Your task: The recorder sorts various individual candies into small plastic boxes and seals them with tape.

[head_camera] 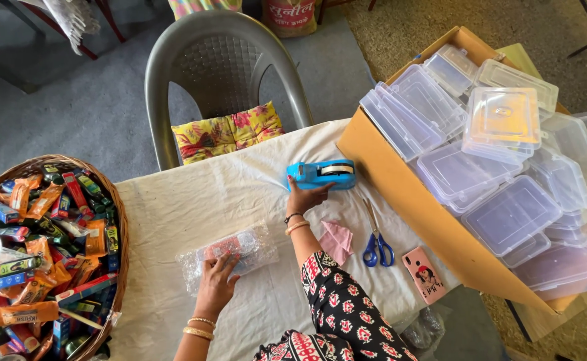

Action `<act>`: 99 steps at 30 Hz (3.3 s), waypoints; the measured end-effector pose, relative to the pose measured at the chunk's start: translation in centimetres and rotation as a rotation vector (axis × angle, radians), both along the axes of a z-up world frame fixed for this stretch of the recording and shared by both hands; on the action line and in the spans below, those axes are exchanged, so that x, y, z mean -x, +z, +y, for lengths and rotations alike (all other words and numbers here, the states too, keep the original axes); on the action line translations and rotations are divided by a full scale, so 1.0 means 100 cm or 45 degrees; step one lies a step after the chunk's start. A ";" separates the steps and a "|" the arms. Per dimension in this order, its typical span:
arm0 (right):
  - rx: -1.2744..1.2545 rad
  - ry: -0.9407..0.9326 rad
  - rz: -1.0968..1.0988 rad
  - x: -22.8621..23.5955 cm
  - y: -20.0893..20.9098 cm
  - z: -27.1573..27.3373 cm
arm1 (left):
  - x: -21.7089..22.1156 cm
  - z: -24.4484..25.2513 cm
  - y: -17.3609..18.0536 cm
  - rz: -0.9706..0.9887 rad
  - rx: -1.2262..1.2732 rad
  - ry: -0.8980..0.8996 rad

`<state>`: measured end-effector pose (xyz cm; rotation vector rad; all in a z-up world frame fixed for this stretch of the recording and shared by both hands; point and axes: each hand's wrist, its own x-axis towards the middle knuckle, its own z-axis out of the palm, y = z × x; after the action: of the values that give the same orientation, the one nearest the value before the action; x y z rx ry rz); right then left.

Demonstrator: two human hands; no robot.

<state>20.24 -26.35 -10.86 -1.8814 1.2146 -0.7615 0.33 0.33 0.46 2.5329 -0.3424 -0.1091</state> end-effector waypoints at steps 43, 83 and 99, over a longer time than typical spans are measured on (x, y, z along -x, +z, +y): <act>-1.186 0.478 -0.573 0.051 0.049 -0.132 | -0.135 -0.253 -0.147 1.251 1.772 0.309; -0.083 1.108 -0.075 0.060 0.055 -0.227 | 0.006 -0.017 -0.012 -0.025 -0.385 -0.164; 0.120 1.171 -0.006 0.062 0.065 -0.221 | -0.005 -0.015 -0.006 -0.053 -0.327 -0.148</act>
<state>14.04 -48.43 -4.34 -2.2027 0.2095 -0.3034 0.79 -1.19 -0.14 2.7706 -0.5221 -0.1542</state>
